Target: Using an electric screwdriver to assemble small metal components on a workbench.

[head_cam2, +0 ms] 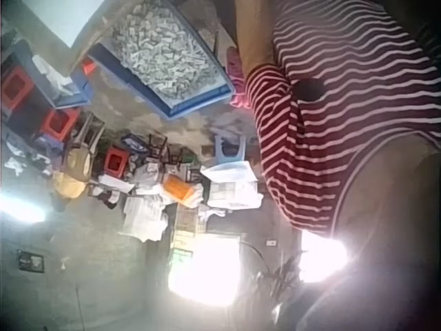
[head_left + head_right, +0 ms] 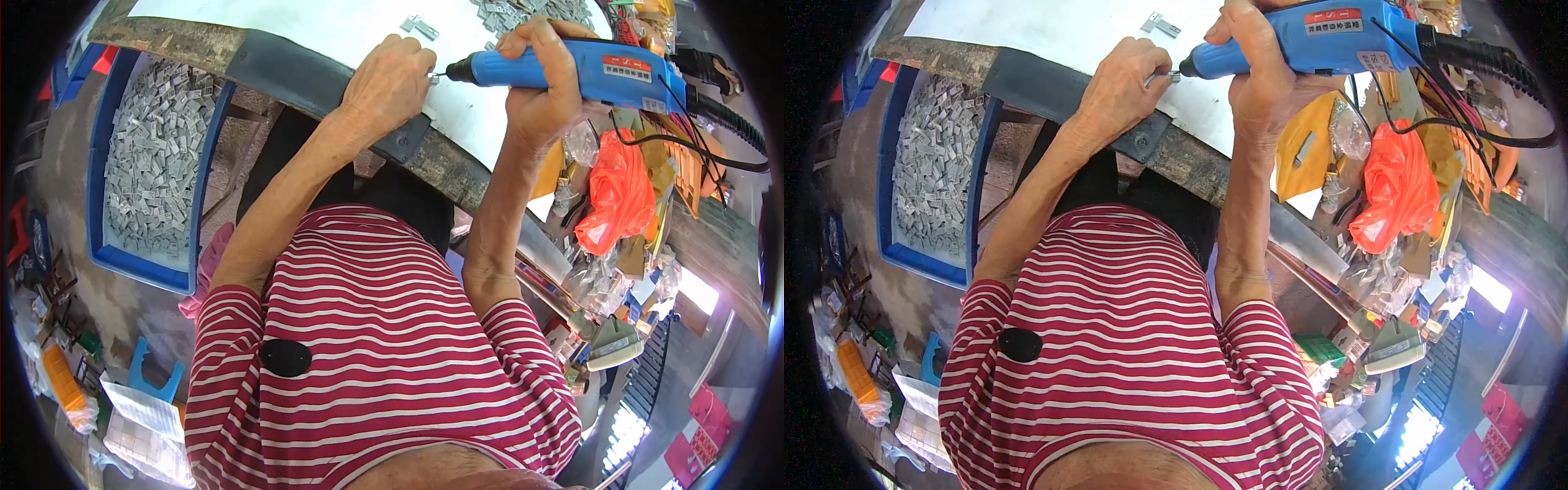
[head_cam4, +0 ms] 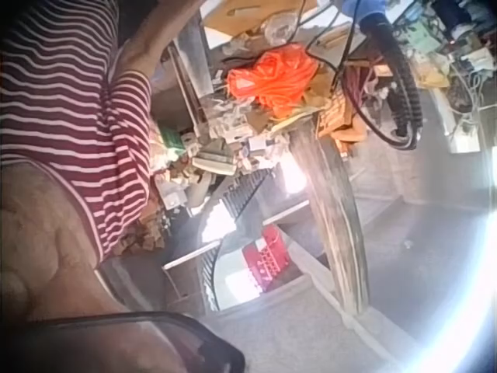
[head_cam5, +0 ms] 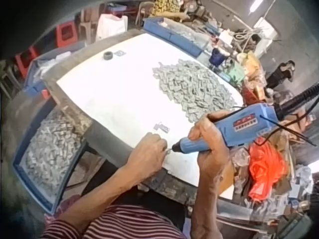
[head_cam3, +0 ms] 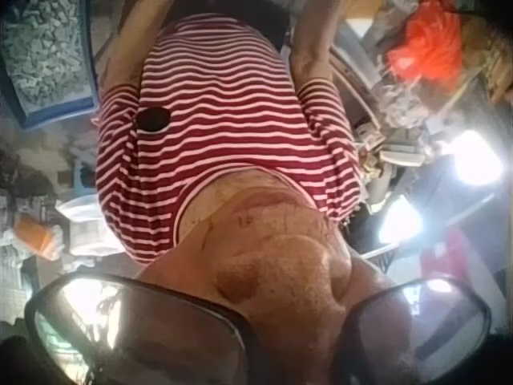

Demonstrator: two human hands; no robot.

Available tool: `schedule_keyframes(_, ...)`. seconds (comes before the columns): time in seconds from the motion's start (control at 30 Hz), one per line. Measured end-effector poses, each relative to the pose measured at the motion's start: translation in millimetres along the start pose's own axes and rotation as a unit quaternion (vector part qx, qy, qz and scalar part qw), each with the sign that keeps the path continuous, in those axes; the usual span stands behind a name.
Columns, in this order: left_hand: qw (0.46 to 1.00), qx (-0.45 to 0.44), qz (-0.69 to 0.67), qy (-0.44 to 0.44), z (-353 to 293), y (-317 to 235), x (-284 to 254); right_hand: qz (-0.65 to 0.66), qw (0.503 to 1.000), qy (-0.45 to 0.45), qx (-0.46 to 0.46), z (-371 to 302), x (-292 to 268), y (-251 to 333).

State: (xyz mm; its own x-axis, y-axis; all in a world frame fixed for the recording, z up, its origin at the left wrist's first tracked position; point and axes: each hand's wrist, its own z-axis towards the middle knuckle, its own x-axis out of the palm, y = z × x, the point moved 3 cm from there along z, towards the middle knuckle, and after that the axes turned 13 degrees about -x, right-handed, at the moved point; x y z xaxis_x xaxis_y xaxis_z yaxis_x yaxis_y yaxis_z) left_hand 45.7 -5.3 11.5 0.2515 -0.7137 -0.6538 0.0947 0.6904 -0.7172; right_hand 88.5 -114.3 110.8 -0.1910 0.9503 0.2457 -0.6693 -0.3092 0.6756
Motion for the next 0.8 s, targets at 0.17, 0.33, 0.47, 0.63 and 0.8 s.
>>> schedule_keyframes(0.17,1.000,-0.003,0.005,-0.003,-0.2,1.2,1.2,-0.007,1.000,0.010,-0.008,0.4,1.1,-0.4)
schedule_keyframes(0.33,1.000,-0.005,0.009,-0.004,-0.3,1.6,1.9,-0.010,1.000,0.006,-0.012,-0.7,1.4,-1.8)
schedule_keyframes(0.47,1.000,-0.005,0.006,-0.001,-0.3,0.8,0.9,-0.005,1.000,0.004,0.000,-1.9,-0.6,-4.1)
schedule_keyframes(0.63,1.000,-0.008,0.009,0.000,-0.5,0.5,0.2,-0.008,1.000,0.011,-0.009,-3.3,2.1,-3.5)
schedule_keyframes(0.8,1.000,-0.011,0.004,0.001,-0.5,1.2,1.5,-0.018,0.999,0.031,-0.016,-3.5,5.5,-3.0)
